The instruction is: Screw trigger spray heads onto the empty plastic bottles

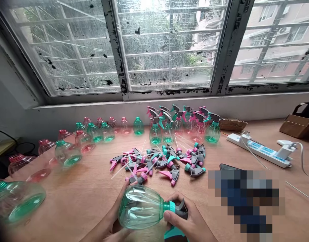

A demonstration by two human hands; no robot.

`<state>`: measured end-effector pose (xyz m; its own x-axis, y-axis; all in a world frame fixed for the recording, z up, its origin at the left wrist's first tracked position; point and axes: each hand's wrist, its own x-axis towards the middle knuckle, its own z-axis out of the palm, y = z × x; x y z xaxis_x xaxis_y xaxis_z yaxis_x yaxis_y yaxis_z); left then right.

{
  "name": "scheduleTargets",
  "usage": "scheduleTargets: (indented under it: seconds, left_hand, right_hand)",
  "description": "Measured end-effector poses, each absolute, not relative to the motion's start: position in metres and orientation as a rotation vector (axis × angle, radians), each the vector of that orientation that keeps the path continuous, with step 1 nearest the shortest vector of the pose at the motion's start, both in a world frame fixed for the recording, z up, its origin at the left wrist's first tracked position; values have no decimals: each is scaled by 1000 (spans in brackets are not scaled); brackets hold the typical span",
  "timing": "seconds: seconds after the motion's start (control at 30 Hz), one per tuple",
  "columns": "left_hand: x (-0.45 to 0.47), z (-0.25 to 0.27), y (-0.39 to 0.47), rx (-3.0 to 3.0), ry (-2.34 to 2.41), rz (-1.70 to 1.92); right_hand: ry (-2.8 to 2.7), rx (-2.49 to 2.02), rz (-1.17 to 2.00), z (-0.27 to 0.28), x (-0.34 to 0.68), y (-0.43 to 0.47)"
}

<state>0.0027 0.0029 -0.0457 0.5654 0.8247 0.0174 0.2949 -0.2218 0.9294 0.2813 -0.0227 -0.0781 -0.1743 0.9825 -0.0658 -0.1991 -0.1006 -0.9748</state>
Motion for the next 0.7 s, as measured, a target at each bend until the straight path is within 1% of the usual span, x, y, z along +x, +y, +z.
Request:
scheduleTargets:
  seconds: [0.13, 0.37, 0.57, 0.7]
  left_hand:
    - [-2, -51, 6, 1687, 930, 560]
    - [0, -52, 5, 1781, 905, 639]
    - [-1, -51, 4, 1693, 882, 597]
    - [0, -49, 1, 1751, 923, 626]
  right_hand:
    - [-1159, -1029, 1492, -80, 282, -22]
    - [-1147, -1068, 1466, -77, 281, -23]
    - [-1131, -1049, 1466, -79, 280, -23]
    - [-1137, -1068, 1460, -78, 281, -22]
